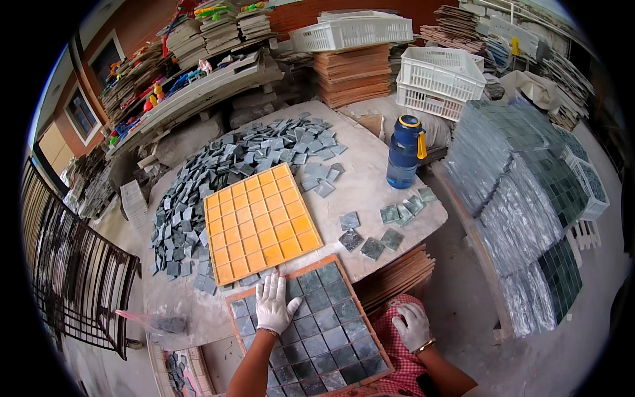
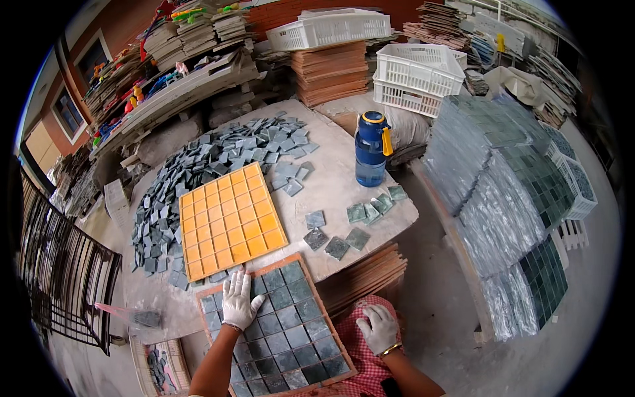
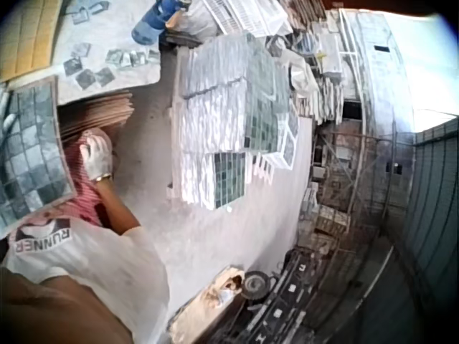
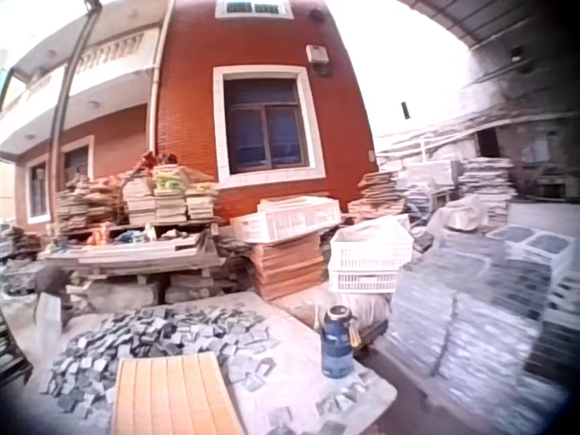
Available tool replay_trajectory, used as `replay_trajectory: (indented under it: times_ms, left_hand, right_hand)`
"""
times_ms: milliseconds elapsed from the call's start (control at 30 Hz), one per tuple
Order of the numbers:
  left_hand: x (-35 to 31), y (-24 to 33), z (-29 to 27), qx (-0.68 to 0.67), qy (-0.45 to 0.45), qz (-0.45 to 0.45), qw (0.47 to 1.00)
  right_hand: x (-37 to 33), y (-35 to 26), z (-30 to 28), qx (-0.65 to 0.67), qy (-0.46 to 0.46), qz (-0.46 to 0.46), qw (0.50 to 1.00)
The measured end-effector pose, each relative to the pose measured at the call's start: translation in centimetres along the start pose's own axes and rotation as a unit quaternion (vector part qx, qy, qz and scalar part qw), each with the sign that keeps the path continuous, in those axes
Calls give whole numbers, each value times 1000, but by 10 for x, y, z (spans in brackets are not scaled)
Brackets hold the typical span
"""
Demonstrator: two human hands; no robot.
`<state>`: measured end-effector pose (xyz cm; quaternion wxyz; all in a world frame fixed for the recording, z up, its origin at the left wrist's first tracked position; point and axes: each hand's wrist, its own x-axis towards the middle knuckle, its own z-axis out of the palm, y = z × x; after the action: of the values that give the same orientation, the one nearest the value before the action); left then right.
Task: The person places small green tiles one by one into a yellow grid frame, filling the grid to form a complete tile sheet. The person then flips the frame to reveal the assembled tile sheet and places it on a stack of finished sheets.
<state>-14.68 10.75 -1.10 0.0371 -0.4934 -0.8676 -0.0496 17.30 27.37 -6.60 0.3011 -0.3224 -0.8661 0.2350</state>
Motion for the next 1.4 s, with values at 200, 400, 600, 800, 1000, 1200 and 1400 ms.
replay_trajectory:
  times_ms: [200,400,600,800,1000,1200,1400]
  left_hand:
    - [-4,0,-1,-6,15,-33,999]
    - [42,101,8,-51,50,83,994]
    - [30,76,16,-23,45,15,999]
    - [-11,10,4,1,20,-88,996]
    - [-4,57,3,-31,36,-83,995]
    - [44,152,21,3,73,20,997]
    - [14,132,18,-47,70,2,996]
  right_hand:
    - [6,-10,7,-27,-24,2,999]
    - [4,-9,6,-34,-34,-3,999]
    - [1,-2,1,9,-10,3,1000]
    - [6,-4,2,21,2,4,1000]
    - [5,-6,11,21,5,-3,1000]
    - [0,-1,5,16,-7,8,1000]
    - [0,1,6,9,-1,3,1000]
